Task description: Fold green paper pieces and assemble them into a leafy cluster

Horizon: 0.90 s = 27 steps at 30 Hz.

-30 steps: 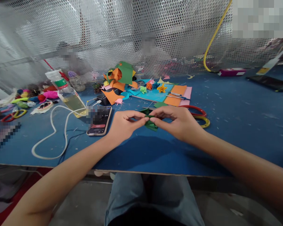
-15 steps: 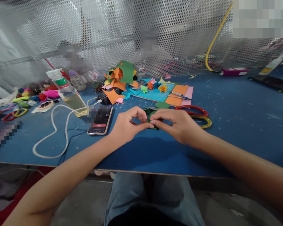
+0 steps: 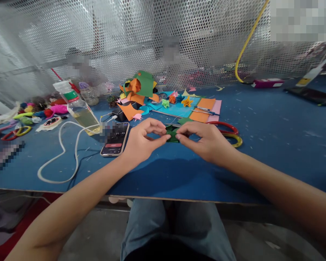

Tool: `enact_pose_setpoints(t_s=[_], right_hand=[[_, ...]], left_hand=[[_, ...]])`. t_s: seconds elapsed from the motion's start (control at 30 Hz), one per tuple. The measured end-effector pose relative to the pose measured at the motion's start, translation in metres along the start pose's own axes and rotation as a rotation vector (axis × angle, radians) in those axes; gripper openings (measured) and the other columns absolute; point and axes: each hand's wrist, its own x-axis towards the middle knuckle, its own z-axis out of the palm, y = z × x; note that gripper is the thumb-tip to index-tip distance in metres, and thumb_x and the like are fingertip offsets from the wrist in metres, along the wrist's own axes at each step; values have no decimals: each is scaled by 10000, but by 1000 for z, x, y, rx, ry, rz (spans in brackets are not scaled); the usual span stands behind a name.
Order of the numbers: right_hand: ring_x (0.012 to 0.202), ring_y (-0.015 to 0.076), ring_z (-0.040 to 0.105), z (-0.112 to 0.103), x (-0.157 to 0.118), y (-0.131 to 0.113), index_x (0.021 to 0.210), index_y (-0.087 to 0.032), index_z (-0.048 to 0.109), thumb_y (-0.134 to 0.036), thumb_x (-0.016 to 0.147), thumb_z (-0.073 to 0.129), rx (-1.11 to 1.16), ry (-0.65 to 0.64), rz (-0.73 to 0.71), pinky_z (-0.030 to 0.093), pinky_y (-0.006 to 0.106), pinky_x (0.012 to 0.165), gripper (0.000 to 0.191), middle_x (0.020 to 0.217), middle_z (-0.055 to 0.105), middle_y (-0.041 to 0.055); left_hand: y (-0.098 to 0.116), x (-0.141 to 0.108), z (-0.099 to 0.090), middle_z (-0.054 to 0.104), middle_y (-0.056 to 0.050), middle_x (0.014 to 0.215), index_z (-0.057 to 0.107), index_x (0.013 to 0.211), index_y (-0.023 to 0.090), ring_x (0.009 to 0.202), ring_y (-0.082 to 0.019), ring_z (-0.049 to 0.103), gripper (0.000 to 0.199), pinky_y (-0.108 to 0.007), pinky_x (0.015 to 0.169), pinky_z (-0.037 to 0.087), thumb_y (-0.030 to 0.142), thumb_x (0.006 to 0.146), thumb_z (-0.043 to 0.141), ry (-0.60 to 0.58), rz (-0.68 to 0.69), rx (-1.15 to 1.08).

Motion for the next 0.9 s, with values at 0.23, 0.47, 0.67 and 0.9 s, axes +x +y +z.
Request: enact_pose_setpoints(t_s=[0.23,0.47,0.67,0.9], right_hand=[[746,158,561,2,-1,4,813,-171,584,-185,868,482,-108,-52,-214,453,282,693,117,785,615,50],[787,175,562,0,-1,3,843,-166,587,-187,881,474,-156,-54,-292,460,303,722,122,816,629,67],[799,168,552,3,-2,4,826,-162,589,-206,893,459,-81,-119,-264,448,298,729,153,835,614,72],[760,153,549,4,-2,3,788,-174,582,-200,884,475,-32,-113,-228,436,277,709,146,786,603,46]], left_hand=[[-8,4,-2,668,-21,720,701,782,164,672,-126,620,126,-210,559,496,262,702,695,-168,19,2],[-6,4,-3,672,-8,705,675,737,164,660,-116,609,113,-195,540,472,272,710,693,-202,3,16],[-7,2,-2,630,19,641,608,705,164,565,-79,541,210,-166,463,410,276,622,766,-175,46,56],[-6,-2,-2,634,-2,647,613,617,165,582,-85,539,162,-167,489,440,264,697,714,-121,270,207]])
